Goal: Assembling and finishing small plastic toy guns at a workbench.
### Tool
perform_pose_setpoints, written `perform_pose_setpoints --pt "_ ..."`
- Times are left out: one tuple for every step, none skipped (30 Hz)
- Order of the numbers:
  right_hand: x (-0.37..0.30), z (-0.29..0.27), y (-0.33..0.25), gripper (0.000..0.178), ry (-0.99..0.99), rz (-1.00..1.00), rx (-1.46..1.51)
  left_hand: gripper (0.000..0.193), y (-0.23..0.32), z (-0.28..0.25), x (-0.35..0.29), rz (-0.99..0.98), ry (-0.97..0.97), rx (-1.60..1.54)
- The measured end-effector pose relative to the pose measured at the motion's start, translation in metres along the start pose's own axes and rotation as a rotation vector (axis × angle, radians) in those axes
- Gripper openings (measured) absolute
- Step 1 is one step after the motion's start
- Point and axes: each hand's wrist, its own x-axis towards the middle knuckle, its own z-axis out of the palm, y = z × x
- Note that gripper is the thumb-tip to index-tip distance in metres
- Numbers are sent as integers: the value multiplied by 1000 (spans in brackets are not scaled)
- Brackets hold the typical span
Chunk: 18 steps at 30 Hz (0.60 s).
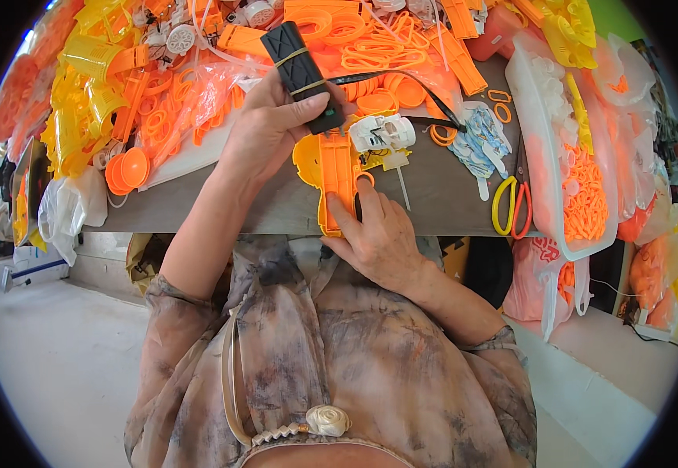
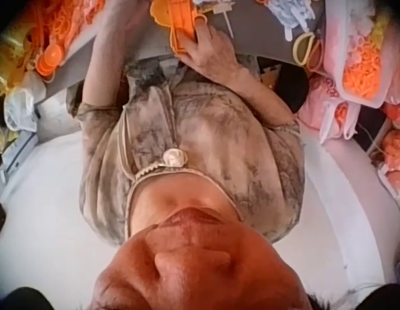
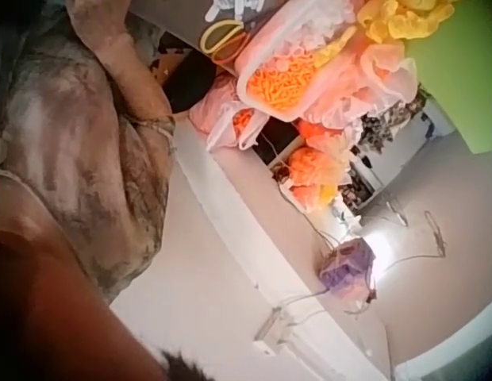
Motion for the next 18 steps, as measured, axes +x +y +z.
perform_pose_setpoints --pt "-1 0 1 61 4 -1 -1 21 -5 -2 4 15 -8 34" --pt "-1 1 1 61 7 -2 -2 21 -10 -4 6 13 -12 37" --pt "-1 1 1 61 10 1 -1 23 -14 -7 8 40 -33 110" --pt "-2 2 2 61 13 0 -2 24 -16 -9 9 66 -56 181" --pt "-2 2 2 61 17 -3 -3 24 -18 -9 9 63 -60 183" --pt "-2 2 2 61 19 2 -2 27 -19 -9 8 68 -49 210" --pt "-2 2 3 61 12 5 4 31 -20 -9 6 72 -38 237" --pt "-2 2 3 61 5 8 10 31 -21 -7 5 67 -42 239" --pt "-3 3 3 61 7 14 11 33 -22 -5 5 97 -27 304" --pt "-2 3 3 60 17 13 15 36 -22 -3 4 128 -11 370" --pt "-2 3 3 60 27 11 19 36 -22 -2 3 124 -16 372" --pt "-2 3 3 60 30 18 19 38 -23 -2 2 159 -24 411" --pt "-1 2 3 59 35 16 29 40 -24 -3 1 192 -33 448" --pt "-1 1 3 59 41 14 39 40 -26 -2 -1 188 -40 448" --pt "-1 2 3 59 43 21 39 40 -27 -1 -3 203 -23 469" --pt "-2 2 4 59 50 17 52 41 -29 0 -4 220 -7 488" --pt "-2 2 5 59 58 12 65 42 -30 0 -4 214 -2 504" --pt "-3 3 6 59 59 18 62 42 -32 -3 -4 212 -8 502"
